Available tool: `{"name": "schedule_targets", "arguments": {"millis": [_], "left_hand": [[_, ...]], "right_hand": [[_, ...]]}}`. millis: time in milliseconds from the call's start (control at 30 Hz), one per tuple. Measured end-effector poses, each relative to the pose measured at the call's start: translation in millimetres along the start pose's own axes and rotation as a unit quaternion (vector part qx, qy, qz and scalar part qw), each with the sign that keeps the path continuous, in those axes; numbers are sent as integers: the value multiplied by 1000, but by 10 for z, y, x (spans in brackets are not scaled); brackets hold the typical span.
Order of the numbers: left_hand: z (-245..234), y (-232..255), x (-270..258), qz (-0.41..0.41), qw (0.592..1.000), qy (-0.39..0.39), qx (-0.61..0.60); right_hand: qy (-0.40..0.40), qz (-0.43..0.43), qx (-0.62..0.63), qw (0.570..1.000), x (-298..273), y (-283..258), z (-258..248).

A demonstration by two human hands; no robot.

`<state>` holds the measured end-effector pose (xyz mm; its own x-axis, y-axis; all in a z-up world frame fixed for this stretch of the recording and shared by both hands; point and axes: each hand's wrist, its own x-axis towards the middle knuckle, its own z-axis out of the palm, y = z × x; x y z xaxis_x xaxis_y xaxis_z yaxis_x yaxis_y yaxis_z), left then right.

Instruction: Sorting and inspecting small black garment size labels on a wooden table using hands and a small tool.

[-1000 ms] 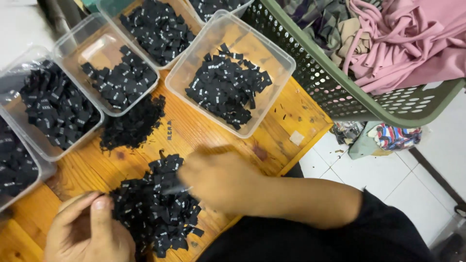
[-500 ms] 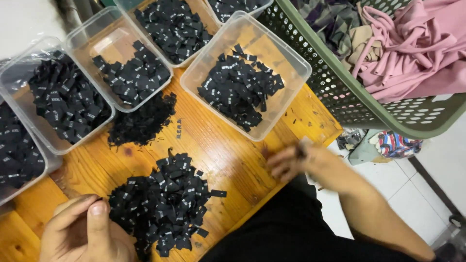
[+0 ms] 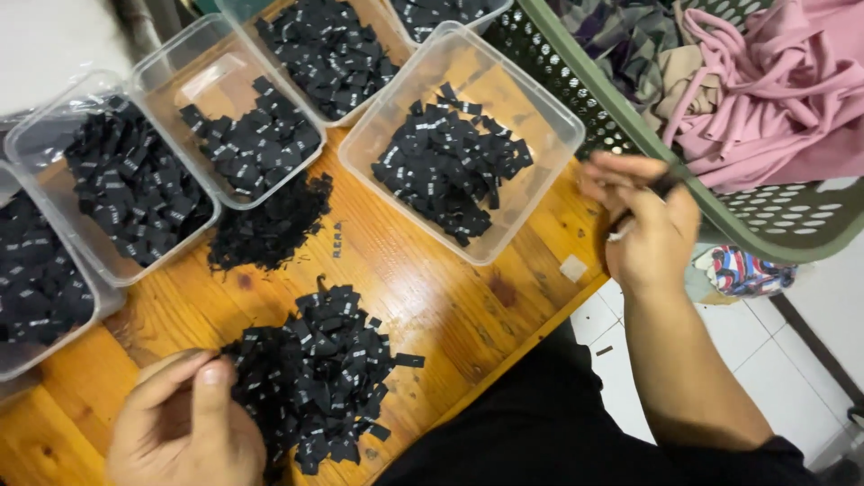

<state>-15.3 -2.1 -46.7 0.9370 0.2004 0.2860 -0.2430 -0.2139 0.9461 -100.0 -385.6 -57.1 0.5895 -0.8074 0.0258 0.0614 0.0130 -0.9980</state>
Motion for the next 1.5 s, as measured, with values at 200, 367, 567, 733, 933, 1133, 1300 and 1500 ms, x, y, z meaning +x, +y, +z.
{"name": "schedule_targets", "arguments": {"millis": [200,367,567,733,933,1133,1300,1500], "left_hand": [[70,268,45,-215,972,-92,1],[21,217,8,-181,971,-117,-101],[12,310,16,-167,968,-114,-149],[3,349,37,-159,970,-107,-152],[6,361,53,-174,965,-125,-151],[51,362,18,-201,950,-145,-190],[98,323,17,-186,955,-128,-194],[183,273,13,-164,955,-86,-232]], "right_hand": [[-99,-193,7,976,-921,313,12],[-513,-20,-127,849,-1052,-349,832],[-517,43,-235,822,-1041,-486,1611],[-515,37,-261,816,-976,-358,1814],[-518,-70,-189,831,-1053,-51,1680],[-504,-145,-171,834,-1100,-22,1659],[-498,-163,-184,832,-1083,8,1682],[-492,-148,-98,852,-1016,-19,1781]]}}
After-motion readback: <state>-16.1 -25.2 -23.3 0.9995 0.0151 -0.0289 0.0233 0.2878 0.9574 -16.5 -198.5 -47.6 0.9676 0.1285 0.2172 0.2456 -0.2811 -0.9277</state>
